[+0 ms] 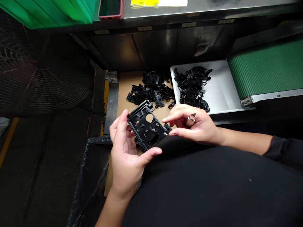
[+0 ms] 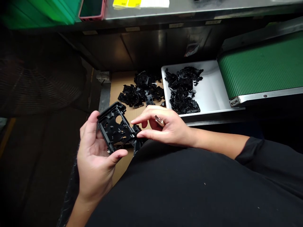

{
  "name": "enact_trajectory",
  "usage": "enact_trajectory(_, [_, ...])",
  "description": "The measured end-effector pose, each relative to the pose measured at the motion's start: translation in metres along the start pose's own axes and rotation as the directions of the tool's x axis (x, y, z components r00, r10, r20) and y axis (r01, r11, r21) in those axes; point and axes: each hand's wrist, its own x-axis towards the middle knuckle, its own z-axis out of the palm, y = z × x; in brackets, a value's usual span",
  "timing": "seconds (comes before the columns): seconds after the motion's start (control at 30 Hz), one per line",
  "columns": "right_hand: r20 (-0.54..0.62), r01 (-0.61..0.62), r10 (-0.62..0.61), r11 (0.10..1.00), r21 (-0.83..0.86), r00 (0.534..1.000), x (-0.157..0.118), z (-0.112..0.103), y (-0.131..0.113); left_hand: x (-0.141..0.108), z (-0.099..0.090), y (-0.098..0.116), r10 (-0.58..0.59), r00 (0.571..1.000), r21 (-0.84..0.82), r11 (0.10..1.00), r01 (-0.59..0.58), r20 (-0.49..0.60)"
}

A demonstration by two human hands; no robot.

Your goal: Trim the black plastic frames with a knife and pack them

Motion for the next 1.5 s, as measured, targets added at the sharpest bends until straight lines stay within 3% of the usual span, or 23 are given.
enact_trajectory(0.5, [-0.007, 0.033, -0.033, 0.999, -0.031, 0.999, 0.005, 0.009, 0.002, -0.005, -0.02, -0.016, 0.154, 0.987, 0.171, 0.974, -0.146, -0.036])
enact_trajectory(0.8, [0.023, 0.056, -0.054, 0.993, -0.105, 0.998, 0.013, 0.017, 0.004, -0.005, -0.03, -0.021, 0.137, 0.989, 0.156, 0.979, -0.128, -0.05])
enact_trajectory(1.3, [0.084, 0.022, -0.016, 0.998, -0.063, 0.996, 0.025, 0.039, 0.007, -0.012, -0.053, -0.035, 0.198, 0.978, 0.214, 0.96, -0.179, -0.07])
enact_trajectory(1.5, [0.136, 0.023, -0.013, 0.997, -0.069, 0.991, 0.032, 0.052, 0.007, -0.024, -0.061, -0.04, 0.16, 0.98, 0.154, 0.978, -0.142, -0.117])
